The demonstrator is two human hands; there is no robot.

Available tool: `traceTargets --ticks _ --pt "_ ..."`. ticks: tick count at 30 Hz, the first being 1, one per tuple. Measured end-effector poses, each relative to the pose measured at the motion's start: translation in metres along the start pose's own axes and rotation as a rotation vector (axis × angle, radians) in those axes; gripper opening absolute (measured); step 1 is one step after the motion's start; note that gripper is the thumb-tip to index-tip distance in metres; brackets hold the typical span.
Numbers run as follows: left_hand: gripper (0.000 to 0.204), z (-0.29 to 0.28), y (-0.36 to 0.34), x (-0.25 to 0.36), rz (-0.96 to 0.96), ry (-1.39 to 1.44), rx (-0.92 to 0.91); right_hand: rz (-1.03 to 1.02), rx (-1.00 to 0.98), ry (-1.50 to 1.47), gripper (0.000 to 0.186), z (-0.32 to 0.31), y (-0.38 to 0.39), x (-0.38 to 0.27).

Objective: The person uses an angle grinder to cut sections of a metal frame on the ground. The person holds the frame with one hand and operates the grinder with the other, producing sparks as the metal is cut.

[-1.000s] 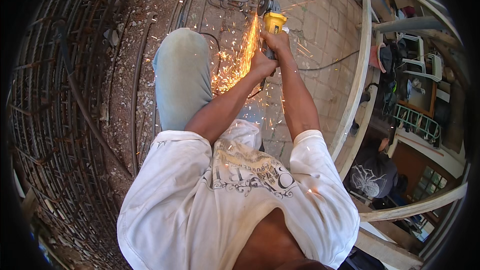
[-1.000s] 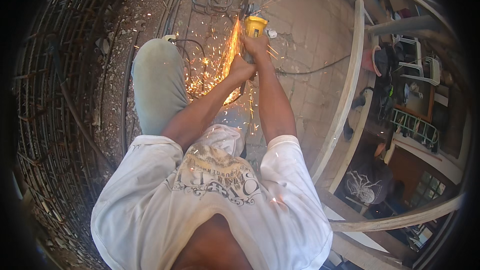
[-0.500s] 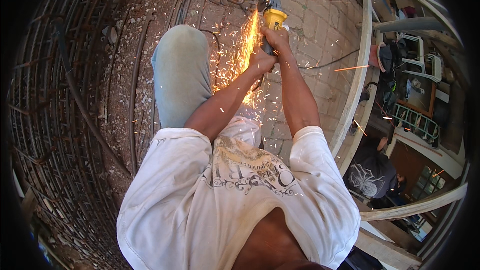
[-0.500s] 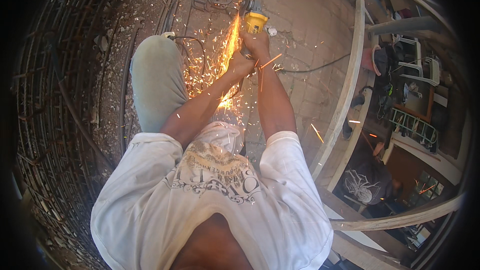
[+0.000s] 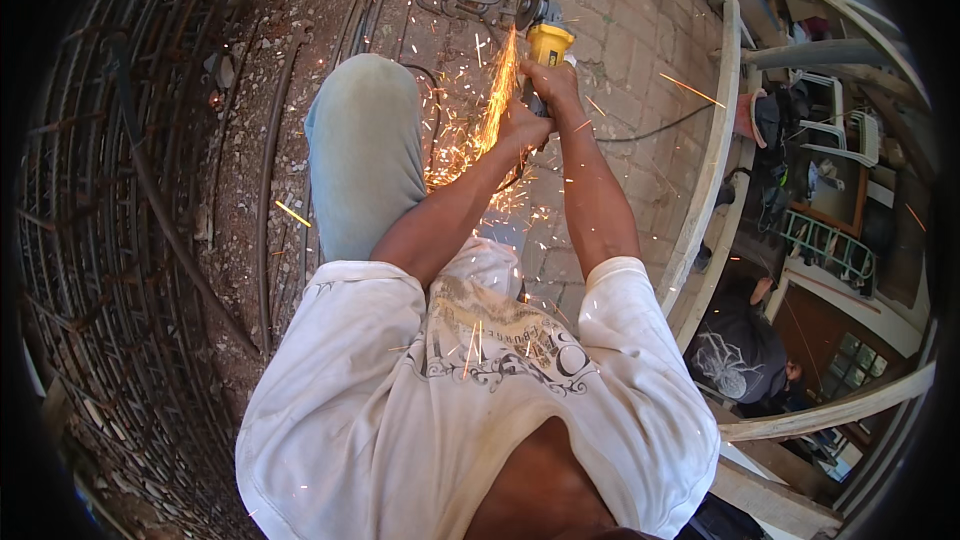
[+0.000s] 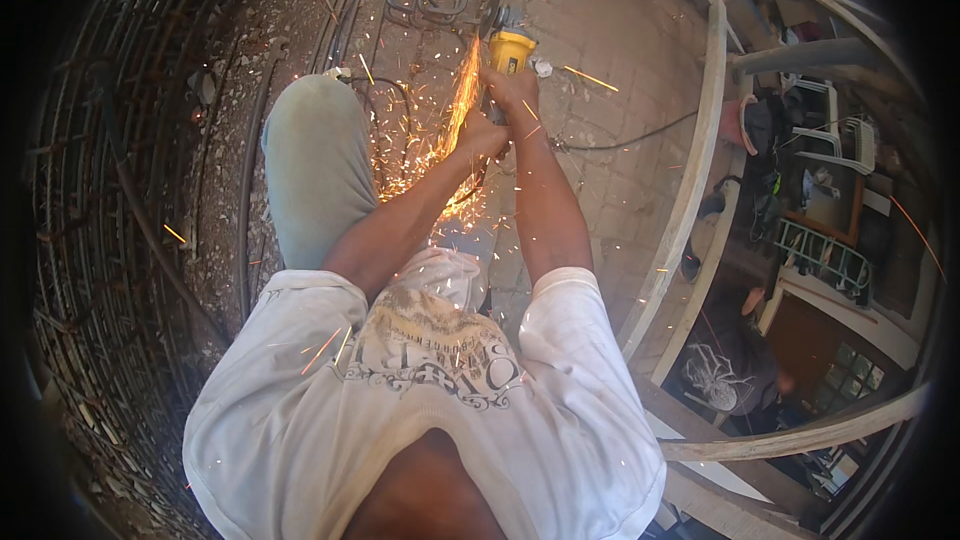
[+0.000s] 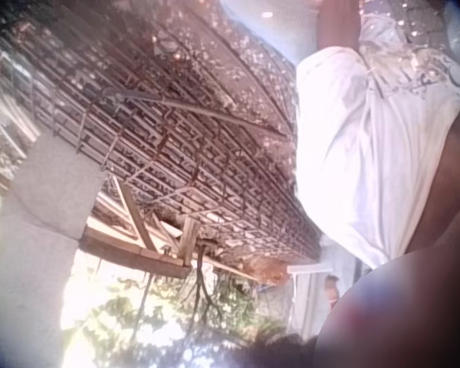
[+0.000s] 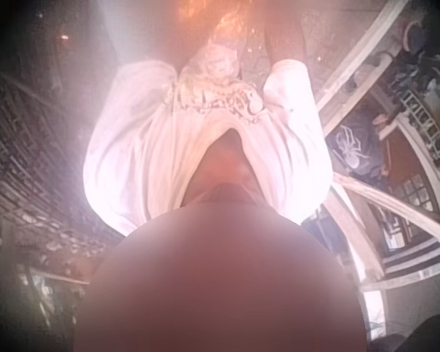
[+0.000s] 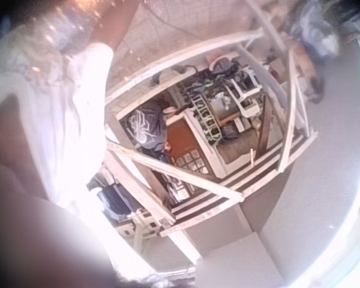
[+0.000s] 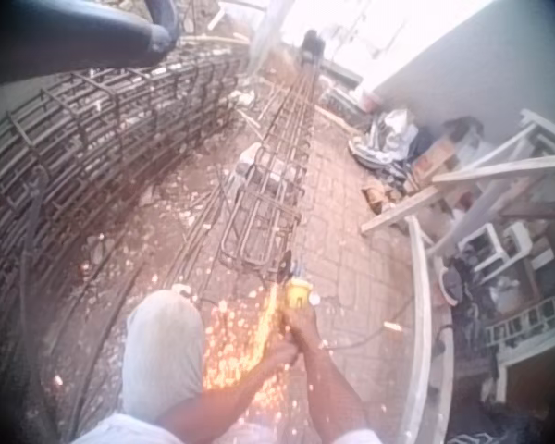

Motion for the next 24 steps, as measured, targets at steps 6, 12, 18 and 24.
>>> traceTargets --ticks 6,12,18,24 --pt "0.03 -0.002 0.006 0.005 -0.054 -0.039 -0.006 0.025 -0.001 -0.012 0.041 0.003 -0.004 0.004" --pt "0.031 -0.004 0.002 0.007 -0.039 -0.078 0.028 0.045 0.036 0.034 0.043 0.003 -0.009 0.009" --pt "0.031 0.002 0.0 0.004 -0.043 -0.02 -0.042 0.055 0.008 0.048 0.045 0.007 -0.014 0.009" --pt "0.027 0.002 -0.003 0.0 -0.036 -0.059 -0.016 0.053 -0.049 0.032 0.042 0.005 -0.011 0.008"
Point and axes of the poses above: each hand's wrist, its own y-axis away from the middle knuckle, its own z-axis out of the palm, x = y × z, the point moved 6 cm from there along -y, towards the middle knuckle, and after that the axes turned 4 degrees about x, right-handed, at the moved point
